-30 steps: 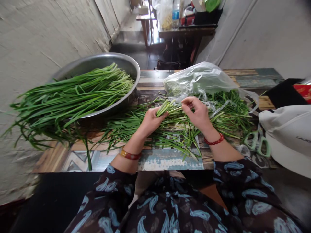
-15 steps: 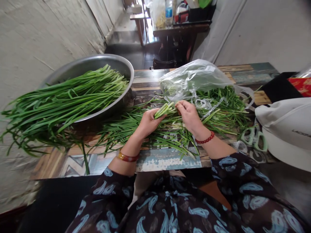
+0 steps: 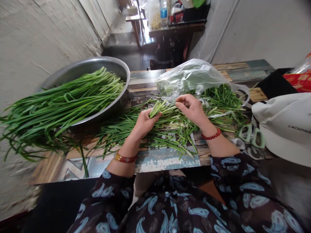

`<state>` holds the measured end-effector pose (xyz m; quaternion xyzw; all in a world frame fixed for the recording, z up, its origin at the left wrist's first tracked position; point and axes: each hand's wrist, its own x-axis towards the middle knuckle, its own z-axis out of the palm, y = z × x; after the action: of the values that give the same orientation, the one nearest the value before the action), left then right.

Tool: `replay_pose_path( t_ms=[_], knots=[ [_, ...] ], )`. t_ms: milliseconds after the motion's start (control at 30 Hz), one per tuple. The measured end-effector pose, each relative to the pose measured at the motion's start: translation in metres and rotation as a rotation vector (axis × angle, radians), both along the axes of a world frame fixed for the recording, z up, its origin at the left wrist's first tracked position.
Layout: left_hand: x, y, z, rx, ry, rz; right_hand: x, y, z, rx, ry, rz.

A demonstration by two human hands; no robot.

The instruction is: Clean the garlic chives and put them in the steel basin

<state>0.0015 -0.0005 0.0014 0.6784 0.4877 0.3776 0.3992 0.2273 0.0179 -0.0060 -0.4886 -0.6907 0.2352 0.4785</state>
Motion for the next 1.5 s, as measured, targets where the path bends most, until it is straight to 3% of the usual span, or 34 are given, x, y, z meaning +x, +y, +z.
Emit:
replay_pose_path(
  t_ms=[133,233,333,567,767,1000,1133,1267,1500],
  knots=[
    [0.000,0.000,0.000,0.017,0.015,-0.034,-0.012,-0.006,0.001,-0.060,0.012,0.077],
    [0.000,0.000,-0.001,0.043,0.050,-0.111,-0.009,-0.006,-0.001,-0.146,0.167,0.063],
    [0.000,0.000,-0.002,0.068,0.044,-0.068,0.001,-0.002,-0.001,-0.144,0.189,0.035],
    [-0.001,0.004,-0.006,0.055,-0.288,0.081,0.014,-0.004,0.004,-0.078,-0.409,0.209],
    [-0.001,0.004,-0.007,0.080,-0.224,0.199,0.019,-0.005,0.000,-0.067,-0.669,0.226],
    [0.000,0.002,-0.004,0.014,-0.251,0.221,0.014,-0.001,0.001,-0.068,-0.167,0.190],
    [0.001,0.000,0.001,-0.010,-0.254,0.201,0.009,-0.002,0.003,-0.185,0.057,0.152],
    [0.001,-0.002,0.003,-0.010,-0.142,0.121,0.001,-0.006,0.004,-0.262,0.196,0.140],
    [-0.001,0.000,-0.001,-0.032,-0.024,-0.035,-0.013,-0.011,0.002,-0.223,0.290,0.101]
  ],
)
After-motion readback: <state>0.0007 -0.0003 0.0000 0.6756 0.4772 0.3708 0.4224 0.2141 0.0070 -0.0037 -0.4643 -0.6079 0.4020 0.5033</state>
